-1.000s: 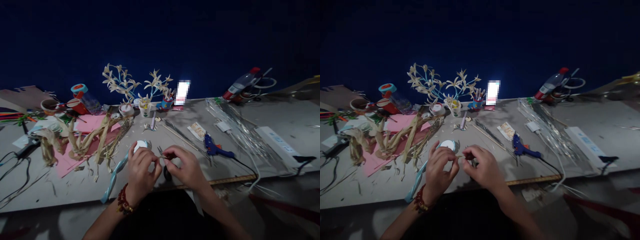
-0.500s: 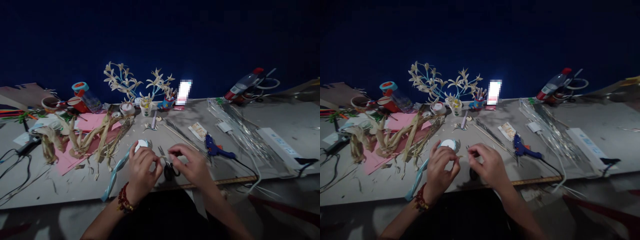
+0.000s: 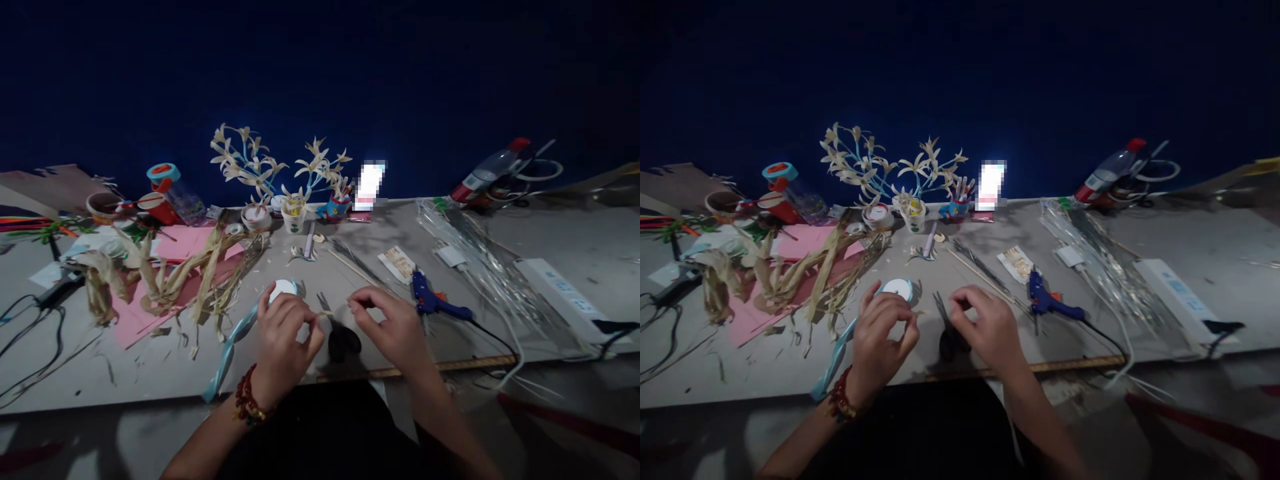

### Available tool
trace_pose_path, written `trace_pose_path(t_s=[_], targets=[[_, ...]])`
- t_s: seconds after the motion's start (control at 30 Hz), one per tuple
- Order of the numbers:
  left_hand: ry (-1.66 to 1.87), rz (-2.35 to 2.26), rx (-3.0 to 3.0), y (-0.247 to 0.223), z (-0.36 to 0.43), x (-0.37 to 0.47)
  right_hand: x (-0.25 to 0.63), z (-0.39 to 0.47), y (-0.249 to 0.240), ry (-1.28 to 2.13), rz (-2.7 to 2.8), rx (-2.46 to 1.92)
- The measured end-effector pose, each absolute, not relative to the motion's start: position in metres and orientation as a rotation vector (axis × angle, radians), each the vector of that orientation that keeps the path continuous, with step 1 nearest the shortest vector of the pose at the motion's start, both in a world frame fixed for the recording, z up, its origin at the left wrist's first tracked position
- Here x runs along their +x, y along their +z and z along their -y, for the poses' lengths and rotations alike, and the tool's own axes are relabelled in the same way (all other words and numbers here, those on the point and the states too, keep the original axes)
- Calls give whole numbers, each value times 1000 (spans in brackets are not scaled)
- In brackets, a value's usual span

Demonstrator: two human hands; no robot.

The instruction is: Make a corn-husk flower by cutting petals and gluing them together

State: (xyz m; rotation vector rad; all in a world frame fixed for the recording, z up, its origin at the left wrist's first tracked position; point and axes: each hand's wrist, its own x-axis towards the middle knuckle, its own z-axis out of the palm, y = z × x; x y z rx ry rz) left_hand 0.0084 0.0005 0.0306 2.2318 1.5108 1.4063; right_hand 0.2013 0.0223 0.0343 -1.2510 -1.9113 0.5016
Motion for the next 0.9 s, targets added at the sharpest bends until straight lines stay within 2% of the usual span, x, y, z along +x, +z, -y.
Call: trace_pose_path(t_s=[0.17,0.43,0.7,0.8,0.9], targets=[[1387,-1474,2242,32,0,9,180,-14,37,667,1976,-1142],[1439,-1483,2186,31,1,4,205,-23,28,459,1825,-1247],[1245,-1203,1834,27,-2,3,201,-21,44,821,2109,-752],[1082,-1083,1595,20,-4,0,199,-24,44,963,2079,-727],[985,-1014,1393,16,-5,-3,195,-22,34,1260,1819,-828]])
